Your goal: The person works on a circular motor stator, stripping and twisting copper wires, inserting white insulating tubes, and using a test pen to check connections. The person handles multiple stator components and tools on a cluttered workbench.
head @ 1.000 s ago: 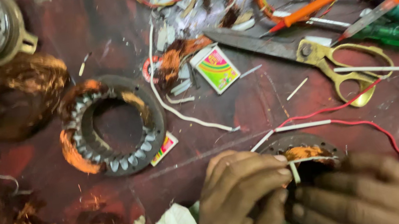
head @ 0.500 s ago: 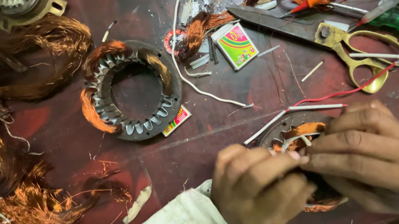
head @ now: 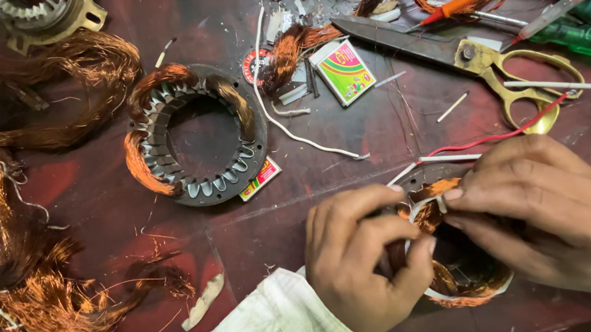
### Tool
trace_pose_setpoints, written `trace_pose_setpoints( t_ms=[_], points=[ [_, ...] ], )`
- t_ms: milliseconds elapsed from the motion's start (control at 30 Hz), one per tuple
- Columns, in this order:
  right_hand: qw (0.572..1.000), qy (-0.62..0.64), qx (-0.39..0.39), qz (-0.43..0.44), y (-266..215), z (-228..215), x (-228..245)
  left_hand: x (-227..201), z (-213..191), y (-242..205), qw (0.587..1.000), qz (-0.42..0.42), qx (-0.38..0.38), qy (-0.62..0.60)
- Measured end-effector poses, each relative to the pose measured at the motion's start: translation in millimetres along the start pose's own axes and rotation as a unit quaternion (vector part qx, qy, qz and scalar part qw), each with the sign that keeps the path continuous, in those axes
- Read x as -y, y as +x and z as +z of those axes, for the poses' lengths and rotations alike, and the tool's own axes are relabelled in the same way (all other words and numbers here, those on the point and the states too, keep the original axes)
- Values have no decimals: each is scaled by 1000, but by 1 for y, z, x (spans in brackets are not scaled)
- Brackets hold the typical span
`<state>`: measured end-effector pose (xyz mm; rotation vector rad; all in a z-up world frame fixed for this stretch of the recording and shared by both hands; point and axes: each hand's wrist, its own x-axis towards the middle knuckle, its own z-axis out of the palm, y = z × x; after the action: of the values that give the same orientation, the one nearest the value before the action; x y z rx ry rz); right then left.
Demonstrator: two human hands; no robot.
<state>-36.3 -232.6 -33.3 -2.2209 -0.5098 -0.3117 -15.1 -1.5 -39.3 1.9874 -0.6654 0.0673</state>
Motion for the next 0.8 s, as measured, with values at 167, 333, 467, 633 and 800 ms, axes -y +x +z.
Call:
trace_pose_setpoints(
  t_ms=[167, 333, 467, 633, 800],
  points=[
    [1000, -12, 23, -12, 3, -1, 3, -8, -1, 2, 998, -45, -5, -35],
    [998, -26, 45, -23, 4, -2, 3, -9, -1, 3, 999, -21, -3, -26],
    [995, -60, 70, -49, 2, -3, 5, -6, 3, 3, 999, -28, -2, -25],
    [994, -54, 68, -72, 14, -4, 6, -10, 5, -3, 1000, -13, -14, 16],
    [979, 15, 82, -186, 29, -13, -4, -13, 10, -13, 998, 42, -44, 29]
  ],
)
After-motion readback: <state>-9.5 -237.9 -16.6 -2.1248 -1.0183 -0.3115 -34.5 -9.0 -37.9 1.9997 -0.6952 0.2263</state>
